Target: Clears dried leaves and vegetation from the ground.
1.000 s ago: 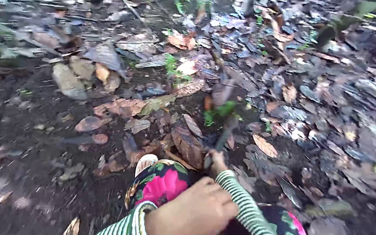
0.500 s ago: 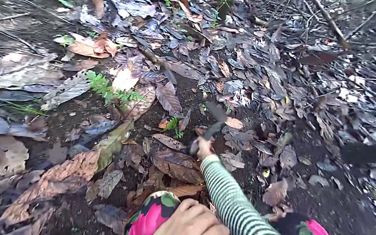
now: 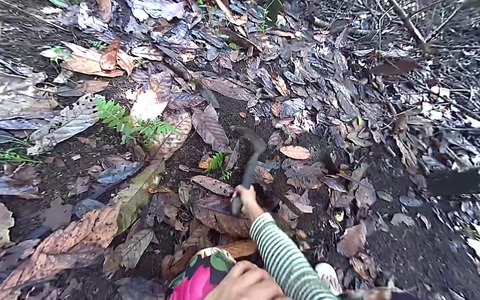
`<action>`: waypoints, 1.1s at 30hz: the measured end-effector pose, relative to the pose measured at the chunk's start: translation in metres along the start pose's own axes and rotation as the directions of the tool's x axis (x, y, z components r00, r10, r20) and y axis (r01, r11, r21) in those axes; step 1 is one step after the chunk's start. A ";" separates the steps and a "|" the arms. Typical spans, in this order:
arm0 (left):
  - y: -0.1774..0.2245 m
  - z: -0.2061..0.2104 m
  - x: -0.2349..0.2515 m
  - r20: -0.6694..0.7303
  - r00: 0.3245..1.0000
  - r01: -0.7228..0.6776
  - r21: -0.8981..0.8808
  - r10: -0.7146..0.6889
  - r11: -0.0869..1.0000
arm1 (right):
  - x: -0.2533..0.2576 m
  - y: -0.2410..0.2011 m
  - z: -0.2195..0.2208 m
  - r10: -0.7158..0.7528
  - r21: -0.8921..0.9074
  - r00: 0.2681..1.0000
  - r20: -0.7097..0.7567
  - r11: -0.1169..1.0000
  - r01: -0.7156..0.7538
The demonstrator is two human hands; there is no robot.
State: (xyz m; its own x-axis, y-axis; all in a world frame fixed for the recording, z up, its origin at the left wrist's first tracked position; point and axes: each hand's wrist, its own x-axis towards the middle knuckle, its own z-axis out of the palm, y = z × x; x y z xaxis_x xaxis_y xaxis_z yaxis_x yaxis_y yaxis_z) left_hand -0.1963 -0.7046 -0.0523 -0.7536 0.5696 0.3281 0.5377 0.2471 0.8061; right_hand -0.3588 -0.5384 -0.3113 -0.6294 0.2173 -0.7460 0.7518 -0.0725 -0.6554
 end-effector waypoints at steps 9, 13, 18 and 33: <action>0.007 -0.005 -0.009 -0.003 0.999 0.051 0.024 -0.051 0.998 | -0.015 -0.049 -0.008 -0.156 0.115 0.984 -0.090 0.979 0.166; 0.006 -0.009 -0.011 -0.014 0.998 0.059 0.054 -0.059 0.997 | 0.026 -0.050 0.009 -0.101 0.187 0.972 -0.212 0.972 0.142; -0.003 -0.005 -0.004 -0.048 0.998 0.029 0.005 -0.028 1.000 | -0.039 0.023 -0.024 0.018 -0.172 1.000 -0.008 0.985 -0.019; 0.001 -0.009 -0.009 -0.186 0.970 0.162 0.005 -0.159 0.987 | -0.055 0.009 -0.040 0.043 -0.343 0.994 0.097 0.939 -0.007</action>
State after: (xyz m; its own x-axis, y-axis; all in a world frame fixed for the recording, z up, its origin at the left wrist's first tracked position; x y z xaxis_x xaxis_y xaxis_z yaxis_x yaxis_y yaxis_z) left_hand -0.1927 -0.7161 -0.0504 -0.8862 0.3678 0.2817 0.4102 0.3403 0.8461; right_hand -0.3094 -0.5121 -0.2715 -0.6127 0.1181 -0.7814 0.7780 0.2640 -0.5701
